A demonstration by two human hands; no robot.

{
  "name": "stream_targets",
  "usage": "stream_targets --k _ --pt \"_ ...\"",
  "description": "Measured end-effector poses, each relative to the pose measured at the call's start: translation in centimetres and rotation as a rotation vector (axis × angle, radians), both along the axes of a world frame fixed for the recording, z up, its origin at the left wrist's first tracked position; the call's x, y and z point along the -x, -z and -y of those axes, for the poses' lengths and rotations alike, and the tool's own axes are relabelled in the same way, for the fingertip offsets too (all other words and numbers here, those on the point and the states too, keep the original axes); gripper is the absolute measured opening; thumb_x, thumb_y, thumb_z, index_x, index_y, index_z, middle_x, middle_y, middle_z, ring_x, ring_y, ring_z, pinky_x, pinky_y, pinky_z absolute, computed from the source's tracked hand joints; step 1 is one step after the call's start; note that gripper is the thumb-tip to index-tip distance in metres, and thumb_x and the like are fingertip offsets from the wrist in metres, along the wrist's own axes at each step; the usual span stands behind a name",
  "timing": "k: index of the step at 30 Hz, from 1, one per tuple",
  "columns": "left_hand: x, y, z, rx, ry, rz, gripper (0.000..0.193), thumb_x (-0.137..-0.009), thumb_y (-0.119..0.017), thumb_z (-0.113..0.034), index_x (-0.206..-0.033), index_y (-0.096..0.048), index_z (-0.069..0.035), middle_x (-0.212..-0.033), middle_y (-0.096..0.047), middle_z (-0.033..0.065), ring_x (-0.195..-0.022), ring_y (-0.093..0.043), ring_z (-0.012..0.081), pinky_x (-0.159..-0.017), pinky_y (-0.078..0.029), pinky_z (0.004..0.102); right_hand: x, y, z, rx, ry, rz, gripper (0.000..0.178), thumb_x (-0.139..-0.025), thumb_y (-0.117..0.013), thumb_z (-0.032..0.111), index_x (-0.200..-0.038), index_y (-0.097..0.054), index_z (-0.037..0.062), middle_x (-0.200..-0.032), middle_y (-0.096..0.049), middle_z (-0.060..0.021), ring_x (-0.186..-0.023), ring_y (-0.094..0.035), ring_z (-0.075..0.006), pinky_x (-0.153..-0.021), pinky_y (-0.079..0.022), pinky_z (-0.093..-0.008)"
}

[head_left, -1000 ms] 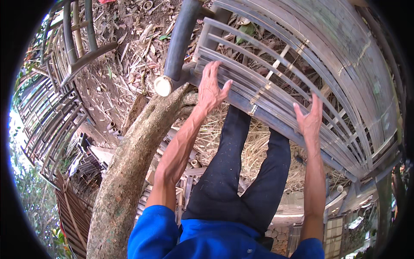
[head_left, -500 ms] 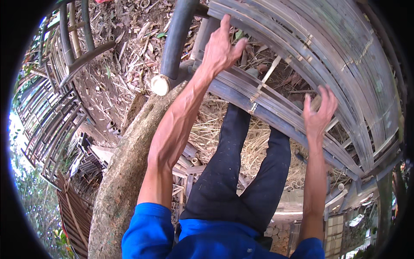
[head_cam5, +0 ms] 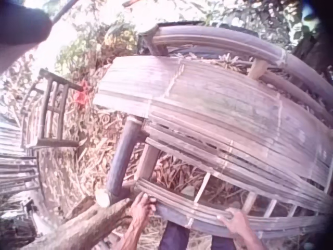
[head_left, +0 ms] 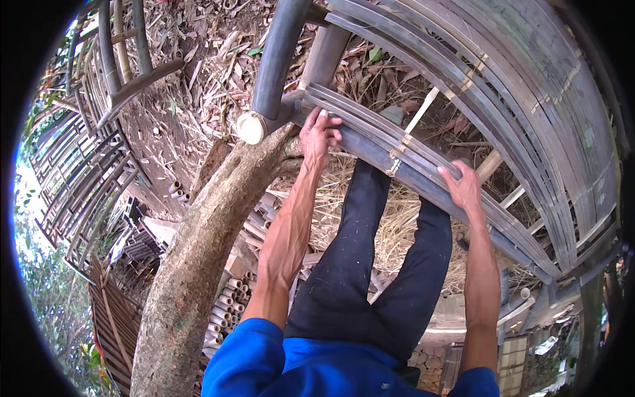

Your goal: The person strips thin layers from a bamboo pole using a knife and then places the strips onto a bamboo frame by hand.

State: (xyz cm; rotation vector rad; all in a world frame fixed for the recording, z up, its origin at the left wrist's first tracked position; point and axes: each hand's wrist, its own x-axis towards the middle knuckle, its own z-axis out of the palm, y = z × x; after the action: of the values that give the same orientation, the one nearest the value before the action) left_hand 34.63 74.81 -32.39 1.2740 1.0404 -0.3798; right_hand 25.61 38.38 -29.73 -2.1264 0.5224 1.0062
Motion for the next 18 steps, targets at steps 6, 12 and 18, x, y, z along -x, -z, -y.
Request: stream_targets --k 6,12,18 --pt "0.7 1.2 -0.3 -0.089 0.198 0.086 0.03 -0.105 -0.058 -0.028 -0.098 -0.066 0.0 -0.079 -0.07 0.0121 -0.056 -0.062 0.0164 -0.051 -0.05 0.0287 -1.0 -0.6 -0.3 -0.057 -0.014 -0.016 0.059 -0.088 -0.073 0.052 -0.114 -0.068 -0.0011 -0.105 -0.07 -0.0286 -0.103 -0.067 -0.0438 -0.089 -0.052 -0.0472" --pt "1.6 -2.7 0.4 -0.893 1.037 0.41 0.021 -0.096 -0.06 -0.015 -0.08 -0.053 -0.002 -0.071 -0.054 0.0191 -0.063 -0.055 0.0401 -0.059 -0.044 0.0484 1.0 1.2 0.1 -0.016 -0.078 -0.011 0.055 -0.09 -0.072 0.045 -0.114 -0.066 -0.0038 -0.107 -0.069 -0.0289 -0.104 -0.066 -0.0452 -0.09 -0.05 -0.0489" --pt "1.8 -4.5 -3.3 -0.835 1.405 0.351 0.009 -0.093 -0.057 -0.013 -0.096 -0.058 -0.004 -0.084 -0.063 0.0181 -0.071 -0.064 0.0408 -0.063 -0.051 0.0503 2.0 -0.7 -1.1 0.026 -0.136 0.06 0.05 -0.092 -0.069 0.042 -0.112 -0.063 -0.0032 -0.106 -0.067 -0.0302 -0.104 -0.061 -0.047 -0.093 -0.045 -0.0524"
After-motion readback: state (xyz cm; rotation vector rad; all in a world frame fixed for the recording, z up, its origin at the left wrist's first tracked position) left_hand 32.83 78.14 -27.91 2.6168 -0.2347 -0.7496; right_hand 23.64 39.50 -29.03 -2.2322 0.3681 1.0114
